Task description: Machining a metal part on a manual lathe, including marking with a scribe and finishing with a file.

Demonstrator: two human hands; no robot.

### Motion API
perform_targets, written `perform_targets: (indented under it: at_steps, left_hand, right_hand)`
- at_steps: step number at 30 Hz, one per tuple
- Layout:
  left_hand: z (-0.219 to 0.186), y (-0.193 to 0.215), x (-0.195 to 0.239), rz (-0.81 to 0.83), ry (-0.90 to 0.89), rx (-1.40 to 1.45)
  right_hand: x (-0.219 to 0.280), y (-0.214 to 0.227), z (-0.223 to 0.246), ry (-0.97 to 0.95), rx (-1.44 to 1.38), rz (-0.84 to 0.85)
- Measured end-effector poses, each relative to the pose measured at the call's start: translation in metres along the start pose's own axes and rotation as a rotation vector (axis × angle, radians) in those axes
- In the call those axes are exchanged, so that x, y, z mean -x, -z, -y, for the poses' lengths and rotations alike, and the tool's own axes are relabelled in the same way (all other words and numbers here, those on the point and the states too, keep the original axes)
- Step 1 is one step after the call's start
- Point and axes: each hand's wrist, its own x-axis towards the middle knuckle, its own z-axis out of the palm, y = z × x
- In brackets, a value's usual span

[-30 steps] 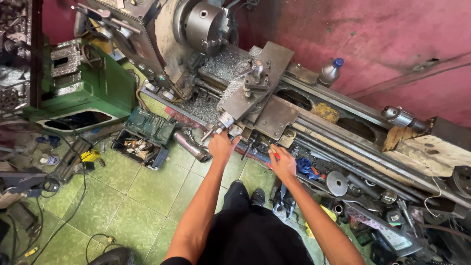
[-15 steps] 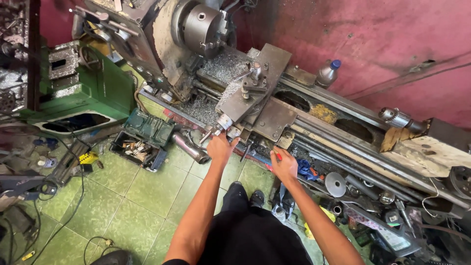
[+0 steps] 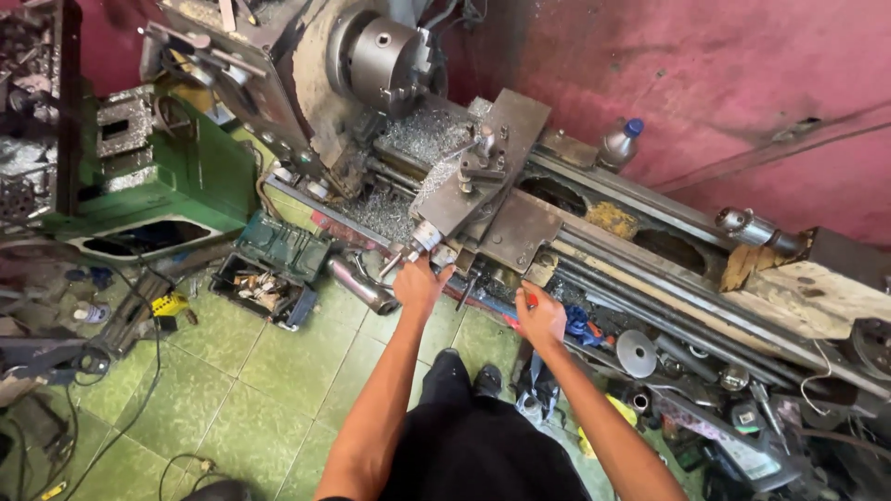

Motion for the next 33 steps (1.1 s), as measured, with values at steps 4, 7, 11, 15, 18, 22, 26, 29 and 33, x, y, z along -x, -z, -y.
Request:
perform_targets:
  at_steps: [4,7,11,15,18,22,26,29,33]
  left_hand:
    - [0.009,-0.016,-0.007,-0.008,-0.005,0.006]
    - [0.008,-0.015,-0.01,0.003,-0.003,0.01]
    - [0.009,-0.014,-0.006,-0.028,-0.007,-0.009]
    - [0.004,-0.002,-0.005,0.015,0.002,-0.022]
    - [0.005,-0.003,-0.003,0.024,0.005,-0.023]
    - [-0.003,0.013,0.007,0.031,-0.001,-0.005]
    - [0.001,0.002,-0.001,0.033,0.0,0.003]
    - [0.011,-0.015,-0.012,0.037,-0.004,0.003]
    - [0.012,-0.016,-0.01,0.026,-0.007,-0.003]
  right_hand:
    - [0.0,0.004,0.02,0.009,-0.108,-0.039]
    - [-0.004,0.008,0.039,-0.026,-0.159,0.003]
    - [-0.003,0.005,0.032,-0.086,-0.077,0.033]
    - [-0.006,-0.007,-0.006,-0.147,0.022,0.022]
    - [-0.002,0.002,0.012,-0.188,-0.013,0.014]
    - [-0.004,0.003,0.034,-0.209,-0.093,0.009]
    - [-0.005,-0.002,0.041,-0.28,-0.102,0.027]
    - [-0.006,-0.003,0.04,-0.303,-0.067,0.016]
    - [-0.002,-0.004,0.025,-0.314,-0.009,-0.002]
